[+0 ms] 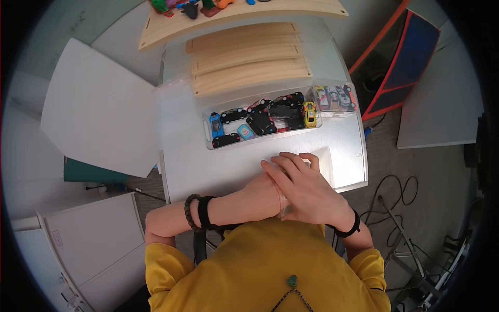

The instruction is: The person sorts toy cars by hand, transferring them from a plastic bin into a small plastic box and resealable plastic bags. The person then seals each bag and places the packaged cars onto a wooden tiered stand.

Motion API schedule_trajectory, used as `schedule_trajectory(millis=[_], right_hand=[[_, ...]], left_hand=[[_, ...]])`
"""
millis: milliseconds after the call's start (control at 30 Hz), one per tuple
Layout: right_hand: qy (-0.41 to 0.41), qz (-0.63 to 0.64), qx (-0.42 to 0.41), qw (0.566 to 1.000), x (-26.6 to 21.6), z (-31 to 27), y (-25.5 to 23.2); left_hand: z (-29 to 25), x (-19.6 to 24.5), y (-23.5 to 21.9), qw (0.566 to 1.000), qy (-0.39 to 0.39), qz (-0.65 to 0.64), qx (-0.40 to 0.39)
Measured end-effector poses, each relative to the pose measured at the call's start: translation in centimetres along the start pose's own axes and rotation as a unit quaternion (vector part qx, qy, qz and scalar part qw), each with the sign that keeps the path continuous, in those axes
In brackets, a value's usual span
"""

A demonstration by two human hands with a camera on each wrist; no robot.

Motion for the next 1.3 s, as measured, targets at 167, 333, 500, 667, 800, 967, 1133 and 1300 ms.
schedule_trajectory(millis=[167, 333, 500, 667, 800, 967, 1133, 1300], right_hand=[[0.030, 0.050, 0.010, 0.998, 0.5, 0.6, 0.5], [0.030, 0.069, 0.015, 0.997, 0.7, 1.4, 0.6], [0.044, 0.088, 0.011, 0.995, 1.1, 2.0, 0.2], [0.029, 0.088, 0.022, 0.996, 0.7, 2.7, 0.3], [0.026, 0.072, 0.021, 0.997, 0.8, 2.6, 0.8], [0.040, 0.075, 0.031, 0.996, 1.8, 1.9, 0.8], [0.069, 0.042, 0.055, 0.995, 2.2, 1.3, -0.8], [0.067, -0.009, 0.064, 0.996, 2.4, 1.7, -0.2]], left_hand=[[-0.4, -1.5, 1.4, 0.992, 0.057, 0.097, 0.056], [-0.6, -2.4, 1.8, 0.992, 0.052, 0.053, 0.104], [0.1, -1.6, -0.7, 0.999, -0.009, -0.027, -0.028], [-0.3, -1.6, 0.1, 0.996, 0.017, -0.046, 0.076], [-0.6, -2.3, 1.4, 0.998, 0.034, -0.016, 0.058], [-0.8, -1.0, -1.8, 0.999, 0.044, 0.001, -0.023], [-1.5, -0.2, -11.8, 0.987, -0.069, -0.035, 0.144], [-0.6, -6.4, -13.0, 0.934, -0.205, 0.203, 0.213]])
Point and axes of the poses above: each hand's wrist, its own z-axis towards the middle knuckle, its own y-axis out of the palm, x = y × z, the point moved 3 cm from there along z, towards the middle knuckle, and after that the axes turned 12 degrees about x, right-handed, at the moved point
